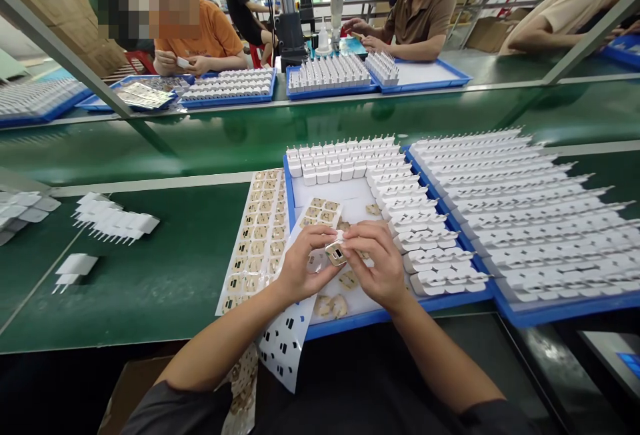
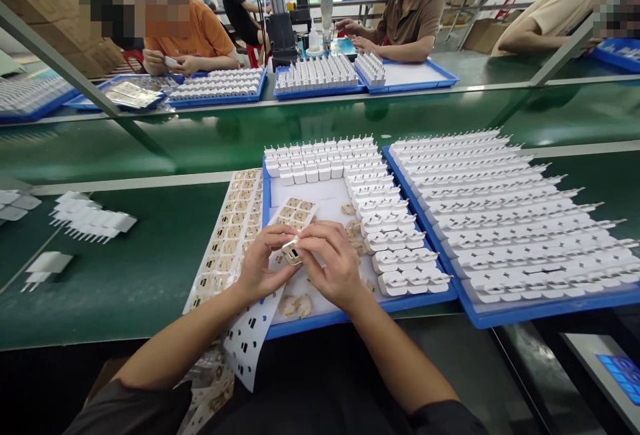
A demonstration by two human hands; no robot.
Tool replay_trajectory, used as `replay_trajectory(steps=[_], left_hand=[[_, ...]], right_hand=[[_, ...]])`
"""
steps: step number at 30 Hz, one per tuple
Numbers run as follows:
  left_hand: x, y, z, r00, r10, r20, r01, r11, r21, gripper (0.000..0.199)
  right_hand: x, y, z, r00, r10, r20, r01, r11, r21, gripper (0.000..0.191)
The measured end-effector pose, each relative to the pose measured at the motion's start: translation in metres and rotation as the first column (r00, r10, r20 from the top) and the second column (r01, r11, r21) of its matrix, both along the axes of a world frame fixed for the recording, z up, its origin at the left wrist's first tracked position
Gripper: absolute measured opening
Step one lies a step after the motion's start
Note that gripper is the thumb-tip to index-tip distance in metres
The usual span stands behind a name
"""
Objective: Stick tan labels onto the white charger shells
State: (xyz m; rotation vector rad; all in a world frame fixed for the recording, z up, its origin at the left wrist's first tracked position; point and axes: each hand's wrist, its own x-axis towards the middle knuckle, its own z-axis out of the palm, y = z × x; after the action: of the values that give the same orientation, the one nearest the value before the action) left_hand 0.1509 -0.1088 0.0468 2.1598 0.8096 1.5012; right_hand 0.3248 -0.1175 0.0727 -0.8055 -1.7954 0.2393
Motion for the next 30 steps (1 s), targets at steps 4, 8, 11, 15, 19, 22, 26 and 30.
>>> replay_trajectory(steps=[4, 8, 11, 15, 19, 22, 26, 30], left_hand=[[-0.001, 0.001, 0.003, 0.999, 0.039, -0.024, -0.037, 0.995, 0.089, 0.042], [-0.002, 0.003, 0.003, 0.994, 0.096, -0.057, -0.083, 0.977, 0.198, 0.045], [-0.002, 0.003, 0.001, 0.990, 0.120, -0.077, -0.097, 0.963, 0.253, 0.046], [-0.001, 0.004, -0.002, 0.989, 0.120, -0.085, -0.088, 0.947, 0.309, 0.047], [-0.001, 0.005, -0.005, 0.990, 0.104, -0.098, -0.065, 0.938, 0.340, 0.047], [-0.001, 0.005, -0.006, 0.991, 0.102, -0.084, -0.069, 0.942, 0.328, 0.049], [-0.002, 0.005, -0.007, 0.994, 0.086, -0.066, -0.063, 0.952, 0.301, 0.049], [-0.001, 0.005, -0.008, 0.993, 0.089, -0.084, -0.057, 0.945, 0.322, 0.049]], right_hand=[[-0.001, -0.001, -0.001, 0.999, 0.004, -0.052, -0.008, 0.997, -0.078, 0.019], [-0.001, -0.002, -0.002, 0.990, 0.044, -0.132, -0.074, 0.968, -0.240, 0.017], [-0.001, -0.003, -0.002, 0.978, 0.090, -0.188, -0.149, 0.932, -0.330, 0.015], [-0.001, -0.001, -0.006, 0.936, 0.150, -0.319, -0.279, 0.868, -0.411, 0.009], [0.000, 0.002, -0.009, 0.880, 0.171, -0.442, -0.380, 0.813, -0.442, 0.003], [0.002, 0.004, -0.008, 0.870, 0.171, -0.462, -0.401, 0.791, -0.463, 0.005], [0.002, 0.005, -0.005, 0.873, 0.164, -0.460, -0.399, 0.782, -0.478, 0.007], [0.002, 0.004, -0.006, 0.867, 0.157, -0.472, -0.401, 0.783, -0.476, 0.004]])
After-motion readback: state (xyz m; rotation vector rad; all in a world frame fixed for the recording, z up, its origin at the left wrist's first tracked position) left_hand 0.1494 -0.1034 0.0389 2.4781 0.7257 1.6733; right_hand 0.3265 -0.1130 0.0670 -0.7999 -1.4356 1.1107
